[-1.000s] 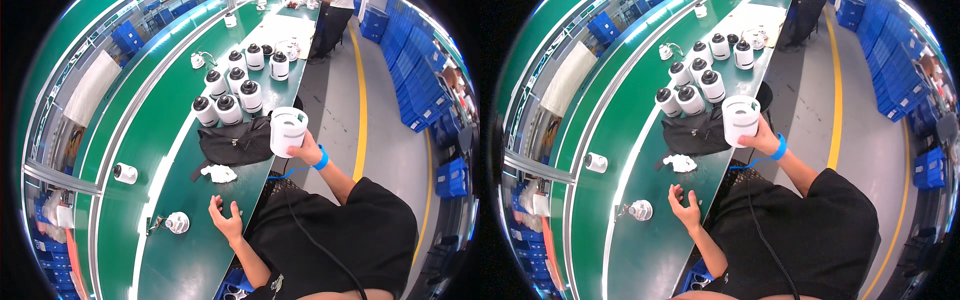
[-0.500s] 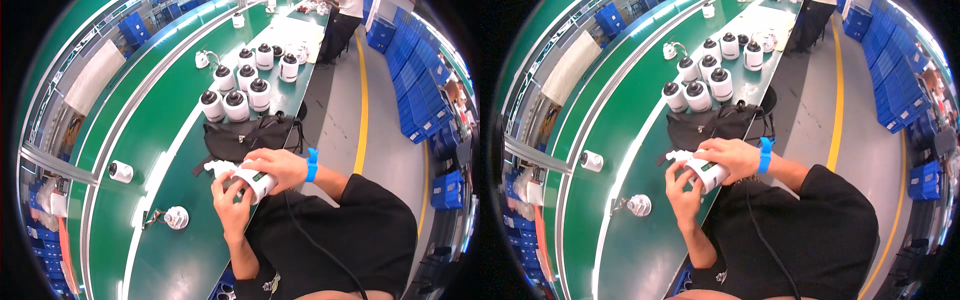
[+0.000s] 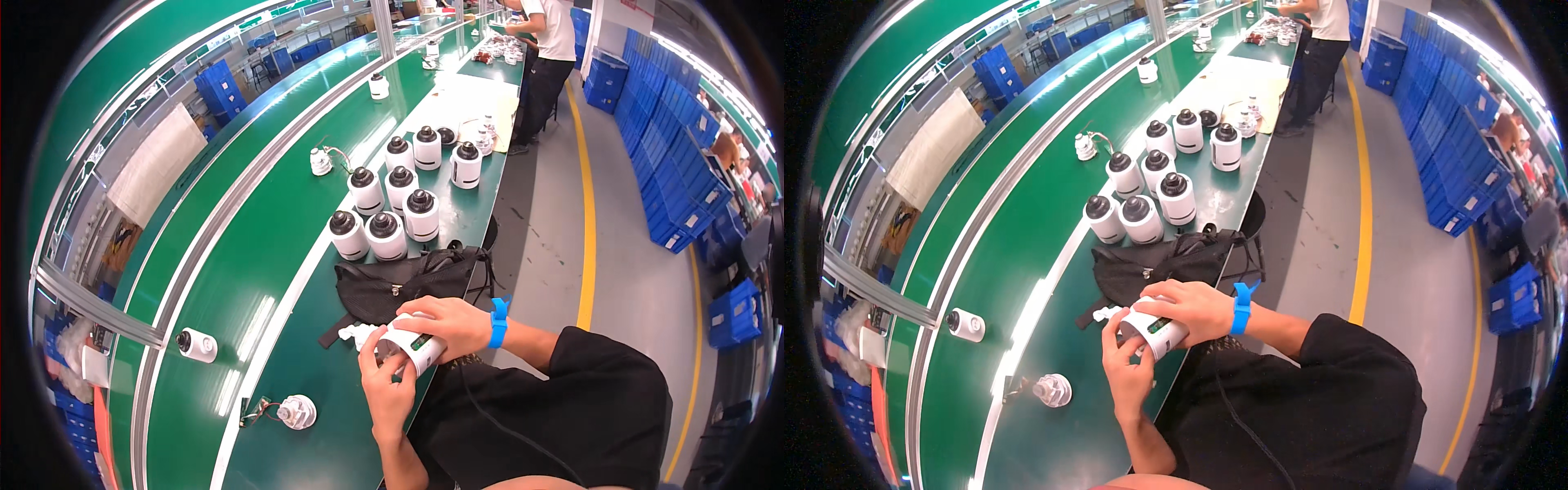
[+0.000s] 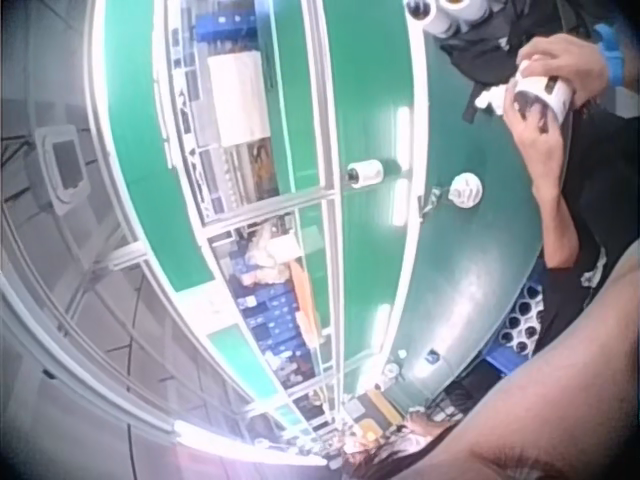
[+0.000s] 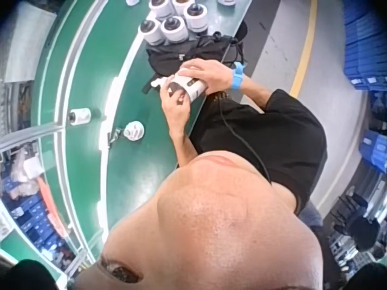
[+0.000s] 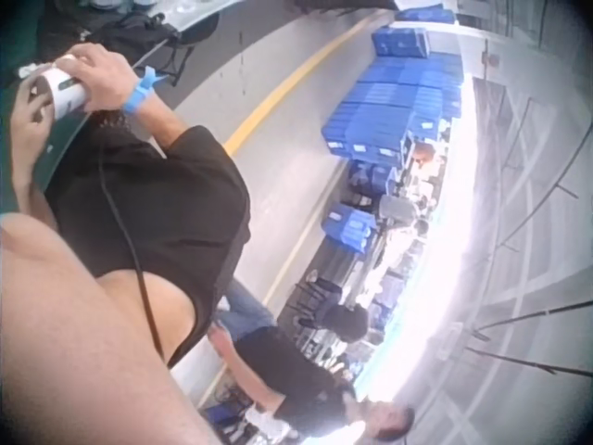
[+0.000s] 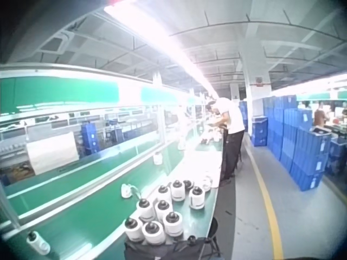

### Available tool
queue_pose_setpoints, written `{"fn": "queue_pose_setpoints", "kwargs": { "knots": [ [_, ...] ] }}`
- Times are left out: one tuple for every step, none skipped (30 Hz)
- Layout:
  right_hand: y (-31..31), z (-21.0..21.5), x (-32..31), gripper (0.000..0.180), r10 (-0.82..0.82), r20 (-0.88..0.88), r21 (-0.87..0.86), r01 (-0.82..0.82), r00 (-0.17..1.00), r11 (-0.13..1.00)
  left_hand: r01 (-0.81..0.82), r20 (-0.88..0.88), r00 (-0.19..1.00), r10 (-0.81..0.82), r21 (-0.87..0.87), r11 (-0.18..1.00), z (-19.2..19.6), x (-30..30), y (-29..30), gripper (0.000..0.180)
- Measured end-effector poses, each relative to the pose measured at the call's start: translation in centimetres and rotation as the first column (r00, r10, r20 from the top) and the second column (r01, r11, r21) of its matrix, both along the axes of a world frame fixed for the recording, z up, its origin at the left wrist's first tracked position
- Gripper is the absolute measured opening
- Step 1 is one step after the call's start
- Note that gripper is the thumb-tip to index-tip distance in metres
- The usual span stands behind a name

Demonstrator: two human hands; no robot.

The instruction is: Assembling the internal components and housing of security cameras on a production line.

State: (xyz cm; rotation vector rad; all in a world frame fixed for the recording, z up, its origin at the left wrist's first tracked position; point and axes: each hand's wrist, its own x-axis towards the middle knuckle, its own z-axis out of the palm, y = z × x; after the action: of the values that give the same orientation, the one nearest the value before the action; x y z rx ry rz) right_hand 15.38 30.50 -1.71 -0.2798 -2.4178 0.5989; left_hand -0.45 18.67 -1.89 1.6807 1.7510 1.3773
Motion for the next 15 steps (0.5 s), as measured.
{"fn": "queue_pose_setpoints", "kwargs": {
  "knots": [
    [-0.1,0.2,0.0,0.089,-0.003,0.052,-0.007,0.004,0.999,1.000,0.000,-0.004,1.000,0.000,0.004,1.000,-0.2,-0.1,-0.1,0.017],
    [-0.3,0.3,0.1,0.089,-0.007,0.103,-0.011,0.008,0.995,1.000,0.017,-0.051,0.999,-0.017,0.011,1.000,-0.5,-0.4,-0.1,0.017],
    [-0.1,-0.1,0.0,0.089,0.001,0.104,-0.023,0.001,0.995,1.000,0.028,-0.094,0.995,-0.028,-0.001,1.000,-1.0,-0.6,-0.1,0.017],
    [0.1,-0.6,-0.1,0.091,-0.002,0.106,-0.002,0.002,0.994,1.000,0.021,-0.093,0.995,-0.022,-0.013,1.000,-1.3,-0.6,0.0,0.017],
    [0.3,-1.0,-0.3,0.092,-0.005,0.109,0.017,0.004,0.994,1.000,0.017,-0.047,0.999,-0.019,-0.039,0.999,-1.6,-0.6,0.1,0.017],
    [0.0,-1.0,-0.2,0.092,-0.004,0.107,0.020,0.002,0.994,1.000,0.020,-0.004,1.000,-0.020,-0.049,0.999,-1.6,-0.4,-0.2,0.016],
    [-0.4,-1.0,-0.2,0.090,0.003,0.091,0.017,-0.004,0.996,1.000,0.018,-0.005,1.000,-0.018,-0.049,0.999,-1.6,-0.4,-0.7,0.016],
    [-0.8,-1.1,-0.2,0.087,0.010,0.076,0.010,-0.011,0.997,1.000,0.026,0.098,0.995,-0.018,-0.075,0.997,-1.5,-0.3,-1.3,0.013],
    [-0.8,-1.1,-0.3,0.087,0.013,0.075,0.013,-0.014,0.997,1.000,0.036,0.199,0.980,-0.016,-0.095,0.995,-1.4,-0.5,-1.5,0.011],
    [-0.9,-1.1,-0.5,0.087,0.018,0.064,0.008,-0.019,0.998,1.000,0.034,0.148,0.989,-0.024,-0.064,0.997,-1.3,-0.9,-1.8,0.011],
    [-1.1,-1.2,-0.5,0.087,0.025,0.054,-0.003,-0.025,0.998,1.000,0.032,0.097,0.995,-0.028,-0.040,0.999,-1.2,-1.4,-2.3,0.013],
    [-0.8,-1.2,-0.6,0.085,0.019,0.071,0.006,-0.019,0.997,1.000,0.009,0.118,0.993,-0.008,-0.007,1.000,-1.2,-1.9,-2.6,0.019],
    [-0.5,-1.5,-0.7,0.084,-0.004,0.060,0.013,0.003,0.998,1.000,0.017,0.176,0.984,-0.026,0.051,0.999,-1.4,-2.4,-2.9,0.024],
    [0.0,-1.7,-0.8,0.083,-0.045,0.052,0.007,0.045,0.998,0.999,0.022,0.133,0.991,-0.033,0.083,0.996,-1.3,-3.2,-2.8,0.027],
    [0.5,-1.8,-0.9,0.084,-0.048,0.030,-0.011,0.048,0.998,0.999,0.027,0.214,0.976,-0.039,0.058,0.998,-0.2,-3.0,-2.9,0.034]
  ]
}}
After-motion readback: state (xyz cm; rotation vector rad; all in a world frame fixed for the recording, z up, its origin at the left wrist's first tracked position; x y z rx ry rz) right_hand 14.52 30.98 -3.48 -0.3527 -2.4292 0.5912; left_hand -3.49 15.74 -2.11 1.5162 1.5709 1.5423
